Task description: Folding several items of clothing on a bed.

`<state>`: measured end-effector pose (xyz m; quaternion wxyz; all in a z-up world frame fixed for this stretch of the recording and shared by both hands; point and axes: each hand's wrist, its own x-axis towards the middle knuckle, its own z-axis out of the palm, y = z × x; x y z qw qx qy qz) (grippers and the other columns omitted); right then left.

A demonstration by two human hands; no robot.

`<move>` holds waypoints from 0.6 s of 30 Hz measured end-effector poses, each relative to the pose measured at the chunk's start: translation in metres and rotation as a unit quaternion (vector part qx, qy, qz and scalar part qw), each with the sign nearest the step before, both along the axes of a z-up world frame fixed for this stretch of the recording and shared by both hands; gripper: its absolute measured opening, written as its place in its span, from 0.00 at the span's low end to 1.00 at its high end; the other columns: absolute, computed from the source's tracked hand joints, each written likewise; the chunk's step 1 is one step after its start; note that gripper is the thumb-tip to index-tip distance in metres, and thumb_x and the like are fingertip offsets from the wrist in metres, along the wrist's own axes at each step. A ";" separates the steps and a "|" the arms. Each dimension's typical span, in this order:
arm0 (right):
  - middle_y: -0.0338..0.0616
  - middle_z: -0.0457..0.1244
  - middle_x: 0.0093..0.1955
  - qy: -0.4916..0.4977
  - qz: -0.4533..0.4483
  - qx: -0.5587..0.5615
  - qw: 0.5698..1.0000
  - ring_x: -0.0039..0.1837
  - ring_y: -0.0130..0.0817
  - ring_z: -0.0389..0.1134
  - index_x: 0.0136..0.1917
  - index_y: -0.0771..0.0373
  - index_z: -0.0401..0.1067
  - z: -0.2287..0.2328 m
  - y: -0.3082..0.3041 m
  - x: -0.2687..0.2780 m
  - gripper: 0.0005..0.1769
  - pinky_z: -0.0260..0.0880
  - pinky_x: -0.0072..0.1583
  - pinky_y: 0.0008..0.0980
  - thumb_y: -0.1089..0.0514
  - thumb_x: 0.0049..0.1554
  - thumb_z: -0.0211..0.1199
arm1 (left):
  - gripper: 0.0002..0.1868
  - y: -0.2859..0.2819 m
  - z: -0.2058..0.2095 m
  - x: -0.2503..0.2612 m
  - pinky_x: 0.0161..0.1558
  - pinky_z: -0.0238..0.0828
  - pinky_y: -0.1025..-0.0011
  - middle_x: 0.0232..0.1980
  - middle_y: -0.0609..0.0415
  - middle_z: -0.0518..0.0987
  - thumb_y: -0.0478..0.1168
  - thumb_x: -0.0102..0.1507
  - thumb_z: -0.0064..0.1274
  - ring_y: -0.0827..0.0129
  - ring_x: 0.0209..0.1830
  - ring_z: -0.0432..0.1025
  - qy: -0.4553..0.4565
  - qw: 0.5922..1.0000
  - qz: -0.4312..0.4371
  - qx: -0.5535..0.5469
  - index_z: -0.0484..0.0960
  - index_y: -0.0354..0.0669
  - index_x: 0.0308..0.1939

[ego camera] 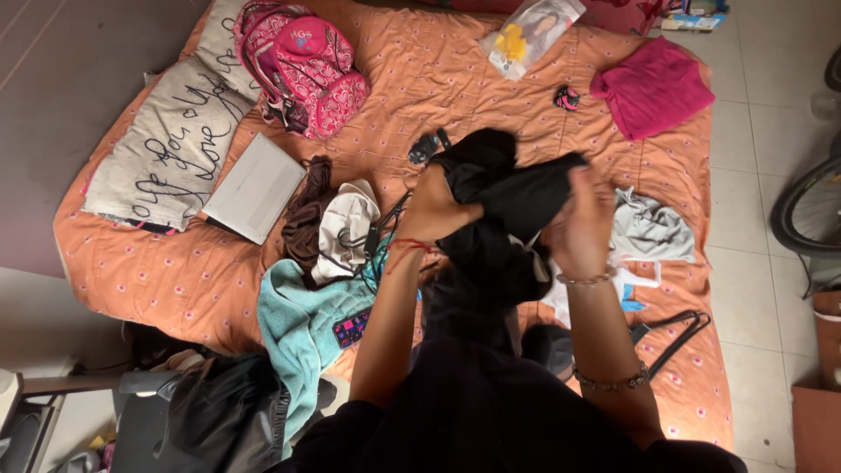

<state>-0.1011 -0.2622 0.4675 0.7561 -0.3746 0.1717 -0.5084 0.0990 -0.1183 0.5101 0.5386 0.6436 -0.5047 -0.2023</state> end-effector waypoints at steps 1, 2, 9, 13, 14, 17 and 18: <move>0.25 0.59 0.37 0.000 -0.001 0.000 1.000 0.35 0.13 0.57 0.47 0.56 0.71 0.033 0.013 -0.005 0.10 0.57 0.35 0.19 0.62 0.72 0.64 | 0.35 0.005 -0.003 -0.002 0.64 0.70 0.61 0.59 0.37 0.80 0.39 0.50 0.71 0.50 0.61 0.74 0.000 1.000 -0.001 0.000 0.77 0.28 0.58; 0.31 0.64 0.42 -0.008 0.022 0.033 0.999 0.43 0.23 0.65 0.49 0.56 0.71 0.066 0.025 -0.007 0.06 0.67 0.45 0.28 0.57 0.70 0.60 | 0.29 0.011 -0.006 -0.003 0.59 0.73 0.61 0.53 0.37 0.82 0.39 0.49 0.67 0.48 0.56 0.77 -0.036 0.996 0.057 0.050 0.81 0.30 0.53; 0.43 0.69 0.57 -0.081 0.068 0.102 0.989 0.59 0.38 0.73 0.60 0.62 0.70 0.104 0.042 -0.044 0.19 0.76 0.65 0.39 0.46 0.69 0.48 | 0.22 0.048 -0.104 0.041 0.42 0.79 0.66 0.33 0.45 0.90 0.47 0.69 0.46 0.63 0.32 0.83 -0.180 0.899 -0.101 0.386 0.87 0.35 0.32; 0.38 0.68 0.59 -0.076 0.118 -0.015 0.990 0.62 0.34 0.72 0.61 0.54 0.70 0.010 0.016 -0.070 0.10 0.73 0.66 0.40 0.51 0.77 0.50 | 0.26 0.070 -0.124 0.019 0.32 0.80 0.60 0.39 0.41 0.89 0.52 0.67 0.48 0.59 0.27 0.81 0.177 0.888 0.093 0.413 0.88 0.28 0.45; 0.43 0.69 0.56 -0.135 0.189 -0.026 0.972 0.59 0.37 0.72 0.63 0.58 0.69 -0.031 0.004 -0.077 0.12 0.72 0.62 0.40 0.54 0.77 0.45 | 0.28 0.073 -0.124 0.009 0.34 0.83 0.60 0.44 0.37 0.87 0.54 0.66 0.52 0.55 0.31 0.83 0.261 0.882 0.037 0.391 0.82 0.28 0.54; 0.43 0.68 0.62 -0.151 0.222 0.012 0.963 0.65 0.39 0.69 0.67 0.57 0.67 -0.013 0.039 -0.067 0.13 0.67 0.68 0.43 0.55 0.76 0.44 | 0.36 0.084 -0.090 -0.037 0.37 0.84 0.59 0.54 0.37 0.80 0.61 0.66 0.49 0.50 0.38 0.82 0.330 0.845 -0.024 0.420 0.71 0.37 0.67; 0.38 0.65 0.71 -0.108 0.183 0.059 0.975 0.75 0.37 0.66 0.70 0.53 0.67 0.018 0.060 -0.057 0.14 0.63 0.78 0.47 0.52 0.76 0.48 | 0.38 0.085 -0.071 -0.053 0.37 0.83 0.58 0.60 0.41 0.75 0.66 0.66 0.43 0.49 0.41 0.80 0.316 0.823 -0.030 0.471 0.65 0.46 0.72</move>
